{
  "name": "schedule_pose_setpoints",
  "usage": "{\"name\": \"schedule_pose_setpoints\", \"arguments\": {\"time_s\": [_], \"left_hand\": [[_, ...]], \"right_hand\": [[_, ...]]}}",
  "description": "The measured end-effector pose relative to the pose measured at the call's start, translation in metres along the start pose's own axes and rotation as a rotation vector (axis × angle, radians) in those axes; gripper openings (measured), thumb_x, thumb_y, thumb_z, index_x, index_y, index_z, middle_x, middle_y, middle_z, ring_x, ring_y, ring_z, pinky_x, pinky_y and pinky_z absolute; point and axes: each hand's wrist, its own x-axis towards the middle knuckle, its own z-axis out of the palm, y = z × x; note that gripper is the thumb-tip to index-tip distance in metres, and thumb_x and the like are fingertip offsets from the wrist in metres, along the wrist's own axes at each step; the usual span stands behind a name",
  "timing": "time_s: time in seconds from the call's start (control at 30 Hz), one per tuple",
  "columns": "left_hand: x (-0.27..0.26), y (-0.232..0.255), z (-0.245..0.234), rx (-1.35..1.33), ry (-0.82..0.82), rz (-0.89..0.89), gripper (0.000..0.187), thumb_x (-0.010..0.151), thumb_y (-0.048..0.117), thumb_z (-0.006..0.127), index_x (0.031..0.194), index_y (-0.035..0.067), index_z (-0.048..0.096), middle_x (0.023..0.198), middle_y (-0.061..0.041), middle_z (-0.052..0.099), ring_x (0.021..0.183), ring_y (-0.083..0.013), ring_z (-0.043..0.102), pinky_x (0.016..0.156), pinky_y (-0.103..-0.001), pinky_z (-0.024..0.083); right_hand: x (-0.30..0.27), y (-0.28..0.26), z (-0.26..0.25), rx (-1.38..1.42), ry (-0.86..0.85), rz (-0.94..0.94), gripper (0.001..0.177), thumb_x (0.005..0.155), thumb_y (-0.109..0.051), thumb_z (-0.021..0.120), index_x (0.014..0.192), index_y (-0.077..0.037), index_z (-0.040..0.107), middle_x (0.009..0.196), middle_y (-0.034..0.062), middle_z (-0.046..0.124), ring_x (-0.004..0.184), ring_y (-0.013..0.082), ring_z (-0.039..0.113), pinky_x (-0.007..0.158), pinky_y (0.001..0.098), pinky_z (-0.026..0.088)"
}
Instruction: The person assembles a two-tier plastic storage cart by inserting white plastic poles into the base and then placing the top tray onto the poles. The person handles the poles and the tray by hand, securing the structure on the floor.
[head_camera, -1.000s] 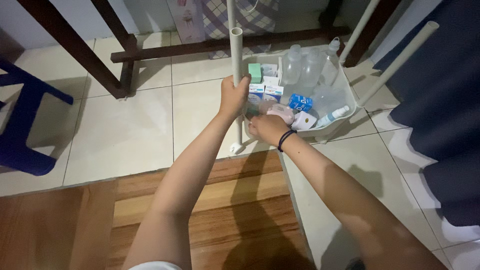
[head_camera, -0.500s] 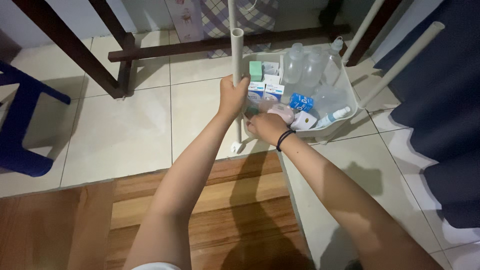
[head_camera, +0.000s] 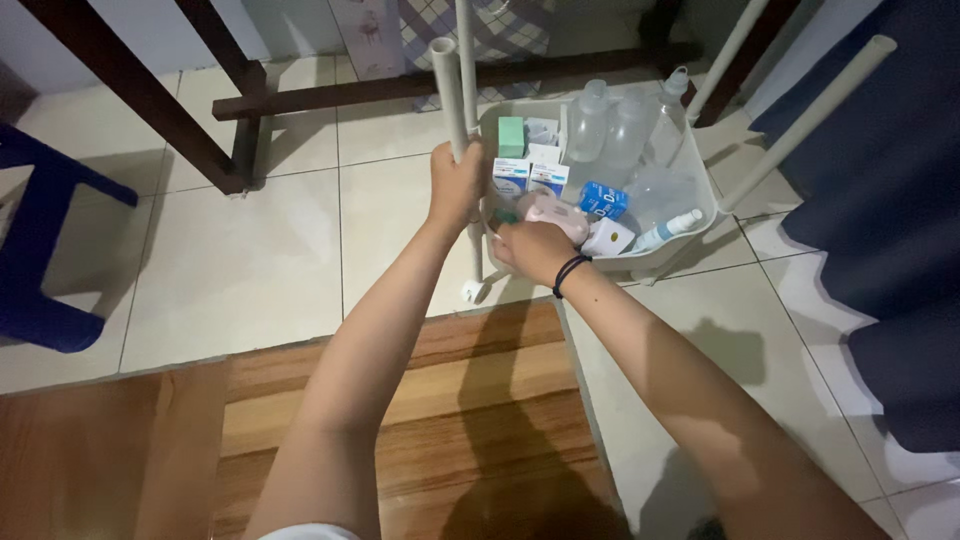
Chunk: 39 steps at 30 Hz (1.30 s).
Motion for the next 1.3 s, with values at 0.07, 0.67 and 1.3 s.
{"name": "schedule_pose_setpoints", "arguments": {"time_s": [0.07, 0.67, 1.3], "left_hand": [[0.003, 0.002, -0.002, -0.085, 0.004, -0.072, 0.027, 0.094, 0.021, 0.057, 0.072, 0.006, 0.057, 0.057, 0.0, 0.051, 0.045, -0.0095, 0.046, 0.039, -0.028, 0.035], [0.003, -0.013, -0.001, 0.184, -0.116, 0.121, 0.03, 0.095, 0.021, 0.06, 0.07, 0.003, 0.061, 0.057, -0.001, 0.057, 0.05, -0.0102, 0.054, 0.046, -0.029, 0.044], [-0.029, 0.041, 0.02, 0.296, 0.133, 0.265, 0.019, 0.093, 0.02, 0.065, 0.094, 0.002, 0.064, 0.072, -0.001, 0.062, 0.068, -0.0078, 0.055, 0.062, -0.028, 0.049]], "right_hand": [[0.001, 0.002, 0.0, 0.016, 0.017, -0.041, 0.035, 0.098, -0.04, 0.054, 0.096, -0.007, 0.066, 0.079, 0.0178, 0.071, 0.076, 0.0398, 0.069, 0.068, 0.0538, 0.053], [0.0, -0.001, -0.002, -0.024, -0.049, 0.023, 0.043, 0.101, -0.044, 0.051, 0.09, -0.007, 0.07, 0.081, 0.0185, 0.072, 0.079, 0.0387, 0.07, 0.073, 0.0528, 0.054], [0.005, 0.0, -0.001, -0.006, -0.051, 0.065, 0.047, 0.101, -0.047, 0.049, 0.101, -0.006, 0.072, 0.086, 0.022, 0.071, 0.08, 0.0413, 0.07, 0.074, 0.0531, 0.055]]}}
